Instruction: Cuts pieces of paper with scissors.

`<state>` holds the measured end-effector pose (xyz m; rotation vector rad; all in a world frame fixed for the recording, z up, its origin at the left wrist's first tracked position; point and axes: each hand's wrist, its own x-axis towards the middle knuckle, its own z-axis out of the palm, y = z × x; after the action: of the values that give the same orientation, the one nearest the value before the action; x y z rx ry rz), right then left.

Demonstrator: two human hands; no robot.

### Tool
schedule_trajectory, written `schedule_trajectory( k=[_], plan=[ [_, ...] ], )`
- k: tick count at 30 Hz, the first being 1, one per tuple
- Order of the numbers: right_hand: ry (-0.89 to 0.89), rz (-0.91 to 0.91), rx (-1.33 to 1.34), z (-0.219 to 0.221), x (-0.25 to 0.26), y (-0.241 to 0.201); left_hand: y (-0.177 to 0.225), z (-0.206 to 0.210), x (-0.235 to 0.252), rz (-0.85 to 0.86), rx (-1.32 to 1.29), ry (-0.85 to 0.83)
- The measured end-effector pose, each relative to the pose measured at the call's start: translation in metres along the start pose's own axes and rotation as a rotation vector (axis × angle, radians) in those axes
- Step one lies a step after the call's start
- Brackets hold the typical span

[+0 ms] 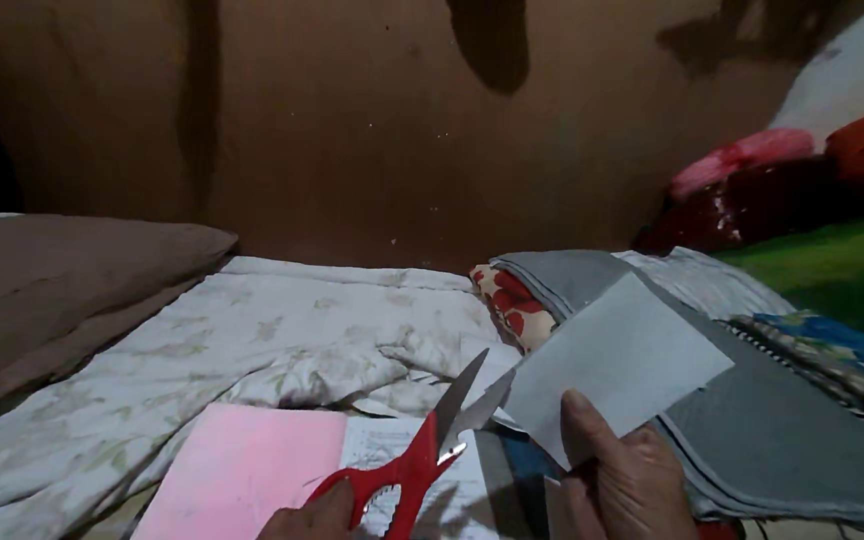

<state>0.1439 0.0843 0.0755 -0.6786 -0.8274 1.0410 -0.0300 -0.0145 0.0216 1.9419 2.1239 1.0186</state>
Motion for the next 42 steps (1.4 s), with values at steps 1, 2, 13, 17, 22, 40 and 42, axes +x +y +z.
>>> schedule_trajectory(
  k=[1,2,13,17,22,40,42],
  plan=[
    [-0.002,-0.002,-0.002,0.000,0.000,0.001,0.000,0.000,0.000,0.008,0.016,0.007],
    [-0.005,-0.001,-0.008,0.000,0.001,0.002,0.000,0.000,-0.001,0.012,0.030,0.013],
    [-0.016,-0.001,-0.036,0.003,-0.001,0.007,0.003,-0.002,-0.002,0.043,0.081,0.043],
    [-0.035,-0.031,-0.033,0.002,0.000,0.009,0.002,0.001,-0.002,0.057,0.091,0.064],
    [-0.041,-0.046,-0.038,0.003,-0.002,0.010,0.002,0.000,-0.002,0.034,0.077,0.051],
    [-0.047,-0.026,-0.046,0.006,-0.003,0.014,0.001,0.000,-0.001,-0.011,0.055,0.022],
    [-0.044,-0.016,-0.052,0.006,-0.004,0.013,0.001,0.000,-0.001,-0.009,0.049,0.023]
  ],
)
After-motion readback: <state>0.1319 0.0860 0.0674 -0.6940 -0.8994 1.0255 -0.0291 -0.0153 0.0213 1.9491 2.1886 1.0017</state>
